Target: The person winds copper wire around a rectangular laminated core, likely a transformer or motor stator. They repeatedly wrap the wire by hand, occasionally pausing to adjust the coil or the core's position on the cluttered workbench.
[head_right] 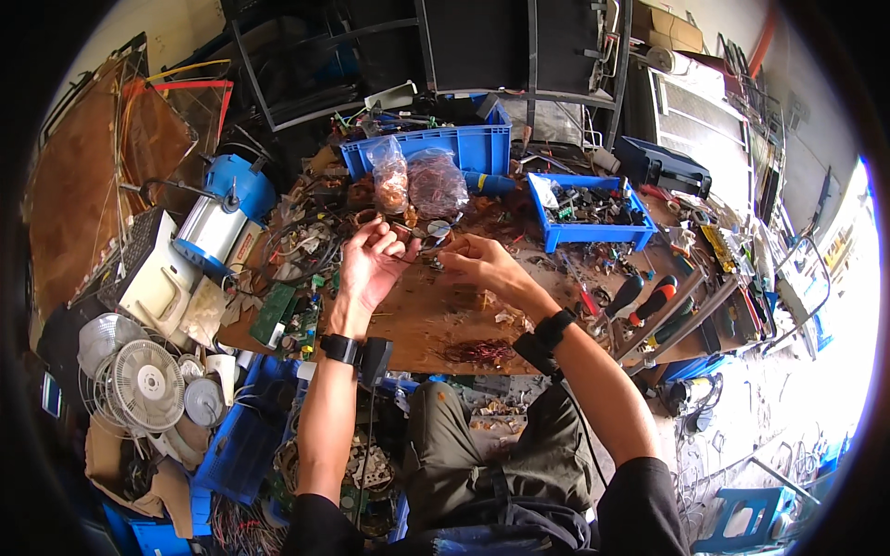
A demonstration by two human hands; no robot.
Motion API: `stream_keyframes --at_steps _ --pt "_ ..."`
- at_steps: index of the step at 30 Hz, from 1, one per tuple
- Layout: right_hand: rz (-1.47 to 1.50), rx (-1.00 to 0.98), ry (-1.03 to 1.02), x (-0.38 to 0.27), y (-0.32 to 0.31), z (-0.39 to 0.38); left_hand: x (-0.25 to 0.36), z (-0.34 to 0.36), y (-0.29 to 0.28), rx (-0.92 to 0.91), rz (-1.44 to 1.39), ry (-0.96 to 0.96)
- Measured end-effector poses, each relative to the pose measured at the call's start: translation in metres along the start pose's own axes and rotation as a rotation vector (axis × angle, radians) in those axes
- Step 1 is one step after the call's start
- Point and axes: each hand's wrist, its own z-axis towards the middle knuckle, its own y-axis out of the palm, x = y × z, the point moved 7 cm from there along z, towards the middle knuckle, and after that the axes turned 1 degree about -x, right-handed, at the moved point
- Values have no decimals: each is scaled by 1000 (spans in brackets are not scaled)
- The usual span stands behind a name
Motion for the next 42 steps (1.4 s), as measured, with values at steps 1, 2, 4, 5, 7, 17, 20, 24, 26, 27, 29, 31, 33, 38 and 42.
stream_keyframes --at_steps 1,2,4,5,7,17,20,24,26,27,29,31,33,38,42 --pt "-89 29 -17 -12 4 -4 4 2 -7 -45 -12 8" --pt "-83 48 8 -10 3 2 8 3 -14 -91 -23 17" --pt "-72 118 63 1 -14 12 0 9 -15 12 -84 77" --pt "-271 186 -1 3 -18 17 -5 8 -12 37 -142 106" --pt "-400 218 -79 0 -7 22 -3 5 -11 1 -212 145" --pt "-976 142 -378 -6 21 31 3 4 -13 238 111 309" --pt "-869 62 -303 1 24 39 2 2 -19 183 53 294" --pt "-1016 156 -318 -3 16 45 0 13 -44 139 61 374" --pt "-866 151 -189 -2 9 48 -1 5 -48 241 166 397" --pt "-788 149 -128 -1 8 48 3 -1 -54 271 288 410" --pt "-742 186 -111 -2 8 49 6 -13 -65 371 686 369" --pt "-662 193 -56 6 9 51 12 -23 -59 365 1217 471" --pt "-551 173 29 15 6 57 15 -25 -55 292 1679 485" --pt "-357 -35 38 12 23 54 -11 -40 -24 83 2338 436" --pt "-502 39 -37 15 19 61 -39 -36 -12 34 2516 238"
